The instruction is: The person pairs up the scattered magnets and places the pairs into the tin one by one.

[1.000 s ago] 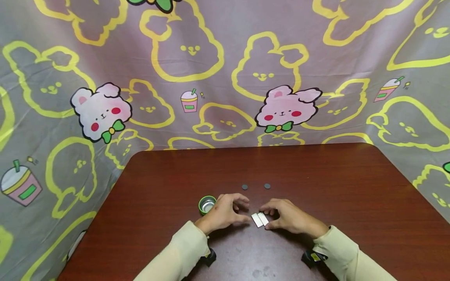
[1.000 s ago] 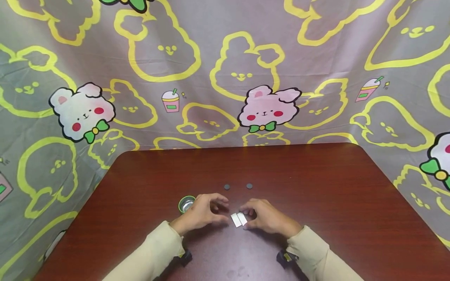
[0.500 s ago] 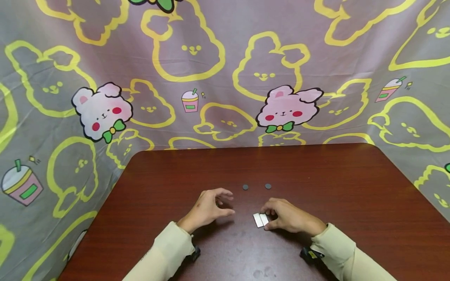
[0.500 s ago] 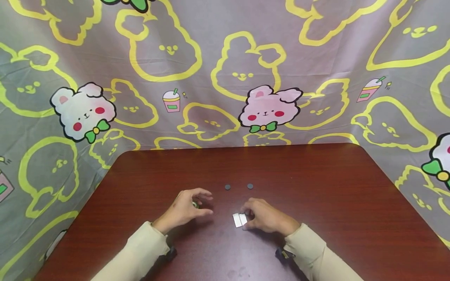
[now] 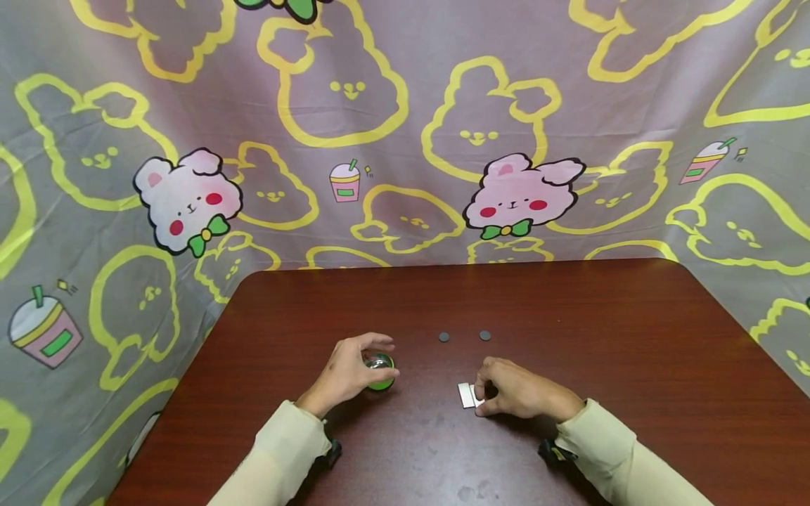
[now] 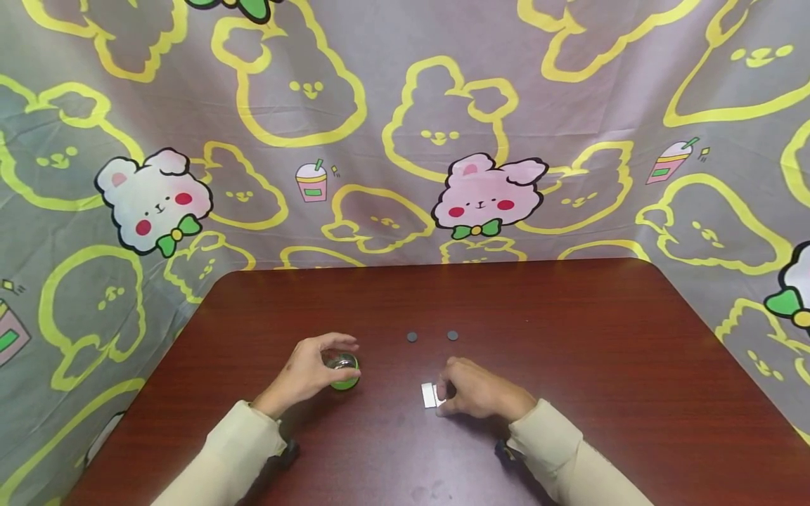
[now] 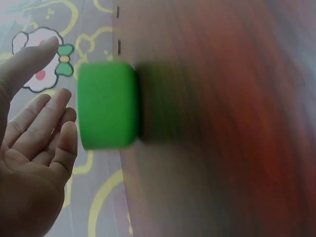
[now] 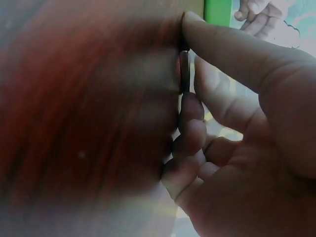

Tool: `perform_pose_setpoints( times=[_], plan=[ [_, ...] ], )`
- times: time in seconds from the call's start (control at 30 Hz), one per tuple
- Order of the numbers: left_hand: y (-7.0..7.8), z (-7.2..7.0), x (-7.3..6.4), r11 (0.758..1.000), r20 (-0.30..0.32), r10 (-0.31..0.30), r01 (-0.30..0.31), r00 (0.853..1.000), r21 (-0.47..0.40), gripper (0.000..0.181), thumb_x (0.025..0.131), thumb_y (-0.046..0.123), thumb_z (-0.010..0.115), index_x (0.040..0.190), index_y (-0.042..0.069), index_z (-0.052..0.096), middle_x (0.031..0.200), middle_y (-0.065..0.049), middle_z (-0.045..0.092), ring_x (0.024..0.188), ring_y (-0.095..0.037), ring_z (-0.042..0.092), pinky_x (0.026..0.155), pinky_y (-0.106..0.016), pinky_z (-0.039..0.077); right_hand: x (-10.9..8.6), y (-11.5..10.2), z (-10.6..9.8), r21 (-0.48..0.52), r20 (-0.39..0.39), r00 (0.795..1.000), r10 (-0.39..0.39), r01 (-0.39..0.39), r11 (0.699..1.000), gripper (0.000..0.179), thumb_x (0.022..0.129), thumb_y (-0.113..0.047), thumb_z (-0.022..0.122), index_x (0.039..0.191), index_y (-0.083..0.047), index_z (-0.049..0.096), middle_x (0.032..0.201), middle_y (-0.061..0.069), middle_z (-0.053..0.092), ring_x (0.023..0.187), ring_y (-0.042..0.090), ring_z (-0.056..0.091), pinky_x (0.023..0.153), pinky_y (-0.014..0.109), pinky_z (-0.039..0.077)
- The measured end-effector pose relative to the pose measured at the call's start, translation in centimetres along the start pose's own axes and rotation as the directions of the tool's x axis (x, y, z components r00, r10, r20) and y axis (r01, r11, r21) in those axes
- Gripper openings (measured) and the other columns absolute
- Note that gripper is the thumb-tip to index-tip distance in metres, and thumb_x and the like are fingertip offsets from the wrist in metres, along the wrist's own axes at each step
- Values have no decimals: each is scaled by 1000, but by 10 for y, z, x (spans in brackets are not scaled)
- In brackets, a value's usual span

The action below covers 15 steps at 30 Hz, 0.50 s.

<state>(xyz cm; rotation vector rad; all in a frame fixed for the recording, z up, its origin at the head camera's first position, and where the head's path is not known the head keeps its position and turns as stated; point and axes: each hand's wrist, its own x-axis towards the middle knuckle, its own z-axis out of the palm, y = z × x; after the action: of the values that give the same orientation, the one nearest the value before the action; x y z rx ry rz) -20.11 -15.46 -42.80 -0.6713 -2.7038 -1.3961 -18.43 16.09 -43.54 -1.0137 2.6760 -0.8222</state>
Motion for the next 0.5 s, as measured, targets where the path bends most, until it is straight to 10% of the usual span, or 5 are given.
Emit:
perform_pose_setpoints(
  times=[0.5],
  plan=[
    [-22, -15, -10, 997, 47, -77, 78, 996, -5, 70, 70, 20, 93, 130, 1, 62, 126, -15, 66, 115, -33, 62, 96, -50, 48, 3, 0, -2, -4, 26, 998, 53, -53, 999, 37, 72, -22, 89, 92, -11, 60, 86, -7, 52, 79, 9, 49, 72, 28, 44]
  ],
)
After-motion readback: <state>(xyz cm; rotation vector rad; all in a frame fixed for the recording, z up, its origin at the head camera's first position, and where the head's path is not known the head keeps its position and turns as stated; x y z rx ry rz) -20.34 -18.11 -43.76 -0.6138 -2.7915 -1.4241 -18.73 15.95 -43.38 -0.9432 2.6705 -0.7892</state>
